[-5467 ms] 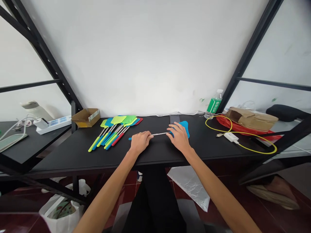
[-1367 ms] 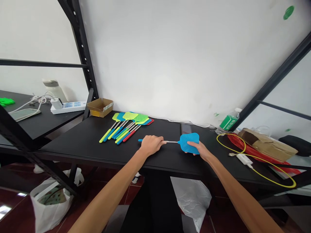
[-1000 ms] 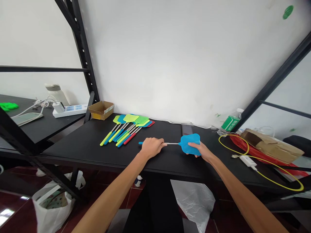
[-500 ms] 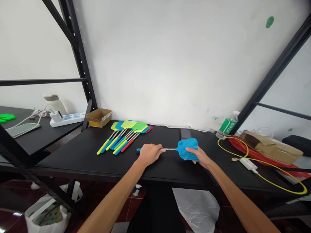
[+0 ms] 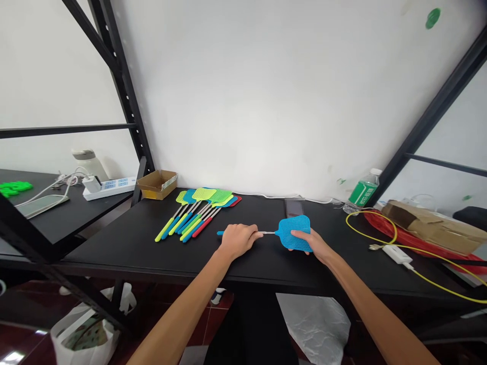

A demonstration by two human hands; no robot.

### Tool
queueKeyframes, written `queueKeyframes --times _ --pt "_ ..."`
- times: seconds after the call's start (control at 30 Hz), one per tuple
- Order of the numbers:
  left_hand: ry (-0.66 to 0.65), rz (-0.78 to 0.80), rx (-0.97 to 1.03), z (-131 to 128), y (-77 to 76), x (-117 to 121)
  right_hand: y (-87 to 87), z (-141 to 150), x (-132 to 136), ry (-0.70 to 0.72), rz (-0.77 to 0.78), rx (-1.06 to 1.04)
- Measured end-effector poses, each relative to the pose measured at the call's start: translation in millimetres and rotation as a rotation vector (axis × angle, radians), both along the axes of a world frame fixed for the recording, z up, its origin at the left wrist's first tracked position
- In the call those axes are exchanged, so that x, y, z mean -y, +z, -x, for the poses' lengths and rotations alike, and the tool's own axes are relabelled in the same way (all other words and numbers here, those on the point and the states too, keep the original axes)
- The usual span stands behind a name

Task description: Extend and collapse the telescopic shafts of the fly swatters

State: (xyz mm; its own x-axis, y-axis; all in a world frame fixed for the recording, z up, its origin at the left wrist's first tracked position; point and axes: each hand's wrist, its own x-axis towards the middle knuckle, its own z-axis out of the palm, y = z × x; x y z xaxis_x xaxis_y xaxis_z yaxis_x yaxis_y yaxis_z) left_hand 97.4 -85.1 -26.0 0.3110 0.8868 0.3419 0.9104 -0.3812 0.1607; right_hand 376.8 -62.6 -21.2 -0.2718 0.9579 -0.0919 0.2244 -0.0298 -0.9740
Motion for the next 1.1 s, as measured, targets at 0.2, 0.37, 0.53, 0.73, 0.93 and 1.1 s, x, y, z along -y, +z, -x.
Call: queueKeyframes --times 0.2,0.37,0.53,0.73,0.93,1.1 --pt "-0.007 -0.004 -0.008 -1 0.0 0 1.2 3 -1 0.027 0.014 0.05" --pt "-0.017 -0.013 0.001 -2 -1.0 0 4.1 10 3 0.027 0.012 0.082" --pt "-0.01 -0.01 -0.006 -2 -0.3 0 8.9 13 6 0.021 0.017 0.101" --pt "-0.02 -0.007 -0.025 -2 1.2 1 11.3 13 7 0.027 0.016 0.11" --pt "-0.03 -0.009 -0.023 -2 0.5 -1 14.1 14 7 0.04 0.037 0.103" --pt "-0.024 0.0 -0.022 -2 -0.6 -1 11.9 14 7 0.043 0.036 0.065"
